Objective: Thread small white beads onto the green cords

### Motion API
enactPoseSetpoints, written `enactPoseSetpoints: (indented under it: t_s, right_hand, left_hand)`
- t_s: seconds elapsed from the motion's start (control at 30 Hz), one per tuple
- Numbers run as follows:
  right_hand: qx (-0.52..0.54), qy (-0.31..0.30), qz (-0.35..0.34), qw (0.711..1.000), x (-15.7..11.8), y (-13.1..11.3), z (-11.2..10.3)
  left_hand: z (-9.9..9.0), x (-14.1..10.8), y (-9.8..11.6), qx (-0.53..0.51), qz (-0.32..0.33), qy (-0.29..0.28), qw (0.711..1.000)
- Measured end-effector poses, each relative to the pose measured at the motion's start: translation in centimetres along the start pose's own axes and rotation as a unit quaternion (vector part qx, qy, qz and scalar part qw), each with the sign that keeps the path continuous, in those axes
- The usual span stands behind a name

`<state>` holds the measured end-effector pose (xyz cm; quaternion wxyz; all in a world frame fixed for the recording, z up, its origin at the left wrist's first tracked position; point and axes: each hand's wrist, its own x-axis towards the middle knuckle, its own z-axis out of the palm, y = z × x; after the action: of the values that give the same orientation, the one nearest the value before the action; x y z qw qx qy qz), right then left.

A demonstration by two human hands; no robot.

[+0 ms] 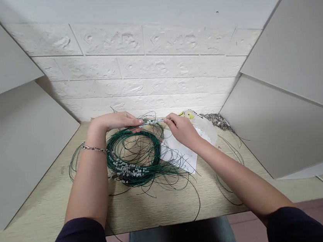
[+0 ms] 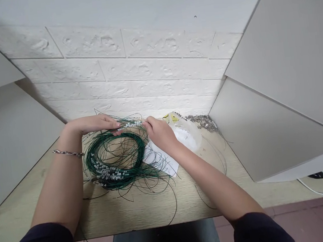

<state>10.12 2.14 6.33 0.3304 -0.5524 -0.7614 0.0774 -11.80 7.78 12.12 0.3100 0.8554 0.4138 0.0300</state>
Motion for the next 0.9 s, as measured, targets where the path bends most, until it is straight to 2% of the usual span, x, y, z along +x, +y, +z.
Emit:
enactPoseSetpoints:
  t_s: [0.1,0.23,0.3,0.43,0.5,0.6,0.73,0.9]
  right_hand:
    - [-0.017,0.002,0.017,1.000,-0.2,1.0,0.2]
    - [-0.015,-0.022,0.001,1.000,-0.5,1.2,0.0]
    - [-0.026,-0.011,-0.037,0.999,-0.5,0.9,0.0]
    - [-0.107,0.014,-0.171,0.979,0.1,-0.6,0.9]
    - [-0.144,-0.005,-0.214,0.966,0.8,-1.6,1.8]
    - [-0.174,-0.049,-0.237,0.955,1.6,-2.8,3.2]
    - [-0.175,-0.081,-0.216,0.957,2.1,-3.1,3.7]
    - [-0.178,-0.076,-0.200,0.960,1.9,-2.2,1.7]
  left_hand:
    - [0.1,0.7,-1.1,-0.038,-0.025,-0.092,0.995]
    - [0.4,1.4,-2.3,-0.101,-0.044,-0.110,0.988]
    - [0.5,1.5,-2.5,-0.127,-0.054,-0.110,0.984]
    - [0.6,1.5,-2.4,-0.154,-0.055,-0.123,0.979]
    - [0.6,1.6,-2.3,-0.161,-0.044,-0.134,0.977]
    - [0.6,1.6,-2.1,-0.156,-0.038,-0.148,0.976]
    - [0.5,1.4,-2.1,-0.163,-0.034,-0.137,0.977]
    - [0.2,0.8,-2.4,-0.189,-0.009,-0.087,0.978]
